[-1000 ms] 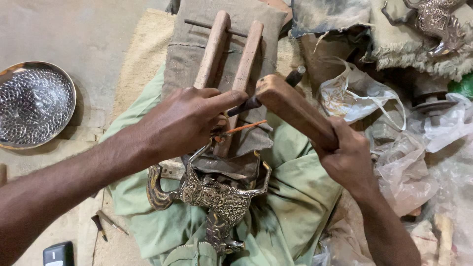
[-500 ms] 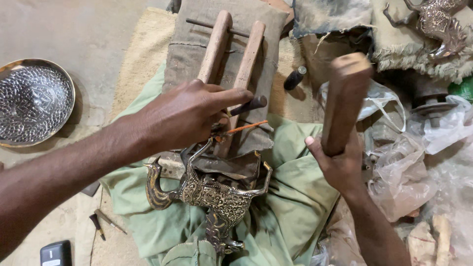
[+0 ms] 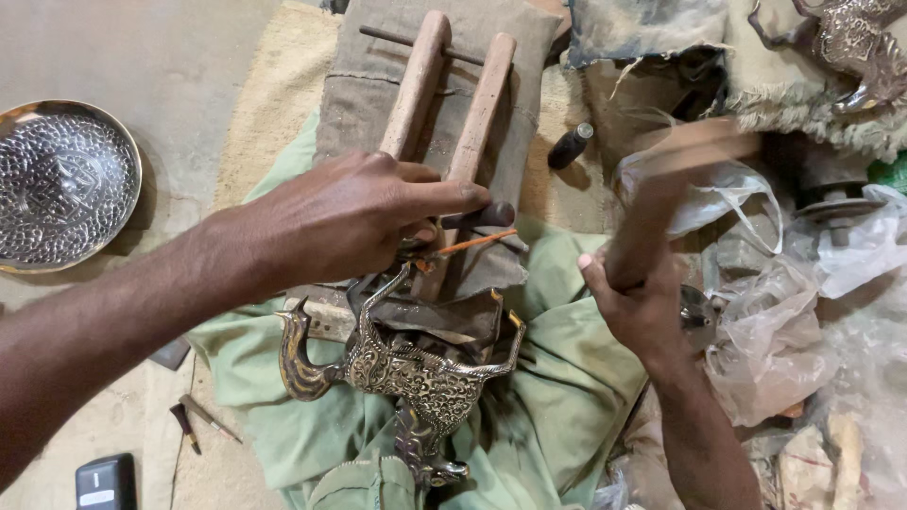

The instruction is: The person sits on the floor and files a dark rectangular metal block with a file, moving it back and forth on a low wooden board. They then hold a punch against an ornate metal horse figurine and strike it with a wooden mallet, repositioning the punch repeatedly to work the figurine's surface.

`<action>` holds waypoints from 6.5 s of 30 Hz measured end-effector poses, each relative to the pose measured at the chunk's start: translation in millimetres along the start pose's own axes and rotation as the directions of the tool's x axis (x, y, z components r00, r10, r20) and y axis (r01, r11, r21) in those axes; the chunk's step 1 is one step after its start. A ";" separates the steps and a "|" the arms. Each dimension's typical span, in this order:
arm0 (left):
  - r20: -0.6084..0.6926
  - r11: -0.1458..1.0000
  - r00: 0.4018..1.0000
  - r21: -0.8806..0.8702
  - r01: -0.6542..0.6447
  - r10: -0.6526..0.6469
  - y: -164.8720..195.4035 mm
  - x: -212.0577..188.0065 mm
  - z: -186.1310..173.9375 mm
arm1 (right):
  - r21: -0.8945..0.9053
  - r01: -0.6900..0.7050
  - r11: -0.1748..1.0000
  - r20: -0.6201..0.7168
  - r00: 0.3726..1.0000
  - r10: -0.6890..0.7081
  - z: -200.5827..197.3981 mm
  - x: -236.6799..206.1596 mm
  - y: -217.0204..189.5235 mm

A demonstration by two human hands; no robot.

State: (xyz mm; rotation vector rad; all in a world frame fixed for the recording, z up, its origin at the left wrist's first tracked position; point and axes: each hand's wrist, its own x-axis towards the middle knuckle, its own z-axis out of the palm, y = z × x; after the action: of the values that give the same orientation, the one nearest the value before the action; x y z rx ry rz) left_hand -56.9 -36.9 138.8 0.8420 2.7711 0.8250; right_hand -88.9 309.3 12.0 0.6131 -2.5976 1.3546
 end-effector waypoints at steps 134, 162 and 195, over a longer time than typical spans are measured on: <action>-0.534 0.933 0.828 -0.180 -0.312 0.174 -30.4 -1.1 49.3 | -0.536 0.396 0.746 0.184 0.917 -0.355 -89.7 59.2 -118.4; -0.462 0.928 0.855 -0.156 -0.338 0.234 -30.6 -0.1 32.5 | -0.594 0.308 0.743 0.116 0.947 -0.300 -110.2 37.6 -89.1; -0.370 0.925 0.906 -0.232 -0.301 0.203 -33.5 3.8 22.9 | -0.629 0.252 0.735 0.148 0.967 -0.205 -101.2 33.4 -94.5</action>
State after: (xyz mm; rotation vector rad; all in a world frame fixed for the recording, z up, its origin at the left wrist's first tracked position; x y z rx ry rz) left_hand -69.8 -47.4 101.6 1.1108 2.7457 1.5095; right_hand -85.0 333.7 152.3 0.8168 -2.6722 0.3062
